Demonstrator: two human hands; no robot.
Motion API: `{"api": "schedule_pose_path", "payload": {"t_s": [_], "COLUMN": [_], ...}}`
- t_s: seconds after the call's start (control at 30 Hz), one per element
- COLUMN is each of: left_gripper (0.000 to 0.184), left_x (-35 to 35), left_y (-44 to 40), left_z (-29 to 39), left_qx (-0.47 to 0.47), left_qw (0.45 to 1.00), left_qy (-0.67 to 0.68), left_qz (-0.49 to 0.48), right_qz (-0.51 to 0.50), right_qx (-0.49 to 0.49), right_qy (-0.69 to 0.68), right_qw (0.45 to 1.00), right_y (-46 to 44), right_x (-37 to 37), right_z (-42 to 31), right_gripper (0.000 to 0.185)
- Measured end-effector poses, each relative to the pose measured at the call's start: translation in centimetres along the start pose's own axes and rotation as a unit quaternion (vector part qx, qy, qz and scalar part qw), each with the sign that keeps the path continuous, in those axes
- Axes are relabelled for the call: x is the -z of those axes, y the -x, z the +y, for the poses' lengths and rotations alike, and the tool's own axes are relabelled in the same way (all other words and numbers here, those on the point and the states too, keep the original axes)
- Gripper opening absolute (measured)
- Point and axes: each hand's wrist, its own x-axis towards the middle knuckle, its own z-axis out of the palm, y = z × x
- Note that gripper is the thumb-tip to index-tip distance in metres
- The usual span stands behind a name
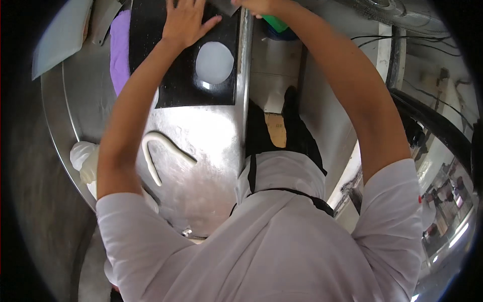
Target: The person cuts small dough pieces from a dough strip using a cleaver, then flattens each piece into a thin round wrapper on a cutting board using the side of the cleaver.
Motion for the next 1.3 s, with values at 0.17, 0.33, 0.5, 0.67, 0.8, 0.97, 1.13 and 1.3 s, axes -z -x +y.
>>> {"api": "schedule_pose_path", "payload": {"t_s": [0.17,0.33,0.5,0.67,0.8,0.97,1.13,1.3], "left_gripper": [0.089,0.062,0.033,0.021,0.020,0.022,0.036,0.040], "left_x": [1.8,1.9,2.6,3.1,3.4,6.3,6.9,5.4], "left_y": [7.2,5.9,2.8,2.4,1.7,2.6,3.6,9.8], "left_z": [2.7,4.4,4.1,4.2,3.7,4.6,-0.6,-7.3], "left_qx": [-0.239,-0.267,-0.180,-0.187,-0.184,-0.117,0.039,0.370], "left_qw": [0.949,0.934,0.914,0.918,0.917,0.915,0.900,0.810], "left_qy": [0.017,-0.041,0.001,-0.025,-0.027,0.036,0.218,0.409], "left_qz": [-0.207,-0.234,-0.364,-0.348,-0.352,-0.385,-0.375,-0.200], "right_qz": [-0.045,-0.161,-0.092,0.037,-0.014,-0.118,-0.228,-0.167], "right_qx": [0.029,-0.032,-0.083,0.030,0.022,0.165,0.065,-0.004], "right_qy": [-0.049,-0.082,-0.041,0.010,0.024,-0.077,-0.007,-0.025], "right_qw": [0.997,0.983,0.991,0.999,0.999,0.976,0.971,0.986], "right_y": [12.0,36.2,34.8,19.1,7.8,17.2,24.6,22.9], "right_x": [-7.1,-11.2,-7.5,-1.3,-3.3,-12.3,-8.4,-5.0], "right_z": [11.0,15.4,16.0,12.6,6.8,8.9,8.0,9.2], "right_gripper": [0.049,0.048,0.044,0.045,0.050,0.051,0.047,0.045]}}
